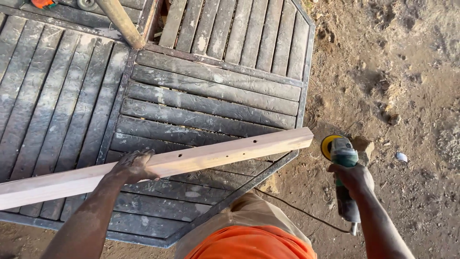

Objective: Sanding a wooden board with an angle grinder and then moving it to a storage area.

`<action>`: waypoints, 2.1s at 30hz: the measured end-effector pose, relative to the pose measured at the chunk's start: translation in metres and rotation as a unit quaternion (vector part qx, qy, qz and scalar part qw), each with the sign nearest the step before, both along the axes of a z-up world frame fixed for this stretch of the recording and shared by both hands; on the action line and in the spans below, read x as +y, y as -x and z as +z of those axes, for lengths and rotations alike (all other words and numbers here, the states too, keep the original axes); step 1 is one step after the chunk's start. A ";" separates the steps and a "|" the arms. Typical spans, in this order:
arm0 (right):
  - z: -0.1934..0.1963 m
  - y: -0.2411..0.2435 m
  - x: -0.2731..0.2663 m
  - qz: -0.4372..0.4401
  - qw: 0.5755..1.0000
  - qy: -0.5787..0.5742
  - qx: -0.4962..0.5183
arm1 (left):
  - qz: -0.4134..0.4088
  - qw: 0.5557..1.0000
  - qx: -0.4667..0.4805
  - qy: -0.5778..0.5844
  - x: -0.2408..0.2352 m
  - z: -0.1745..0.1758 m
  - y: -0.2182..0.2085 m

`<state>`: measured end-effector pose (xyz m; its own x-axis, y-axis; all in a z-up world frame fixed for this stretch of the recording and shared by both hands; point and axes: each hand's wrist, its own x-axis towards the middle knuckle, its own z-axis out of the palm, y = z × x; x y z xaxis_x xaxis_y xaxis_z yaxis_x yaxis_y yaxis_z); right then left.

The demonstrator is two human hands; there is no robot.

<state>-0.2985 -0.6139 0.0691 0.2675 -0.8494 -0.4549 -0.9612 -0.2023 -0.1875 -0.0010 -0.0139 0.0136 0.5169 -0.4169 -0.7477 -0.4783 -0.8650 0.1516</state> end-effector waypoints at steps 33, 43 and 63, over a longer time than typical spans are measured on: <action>0.027 -0.011 0.076 0.172 0.980 -0.060 0.081 | -0.098 0.899 -0.348 0.247 0.058 -0.116 0.053; 0.027 0.037 0.016 -0.119 0.985 -0.053 -0.114 | -0.085 0.907 -0.366 0.188 0.047 -0.109 0.077; 0.027 -0.038 0.179 0.123 0.958 -0.256 -0.025 | -0.082 0.949 -0.303 0.004 0.054 -0.125 0.083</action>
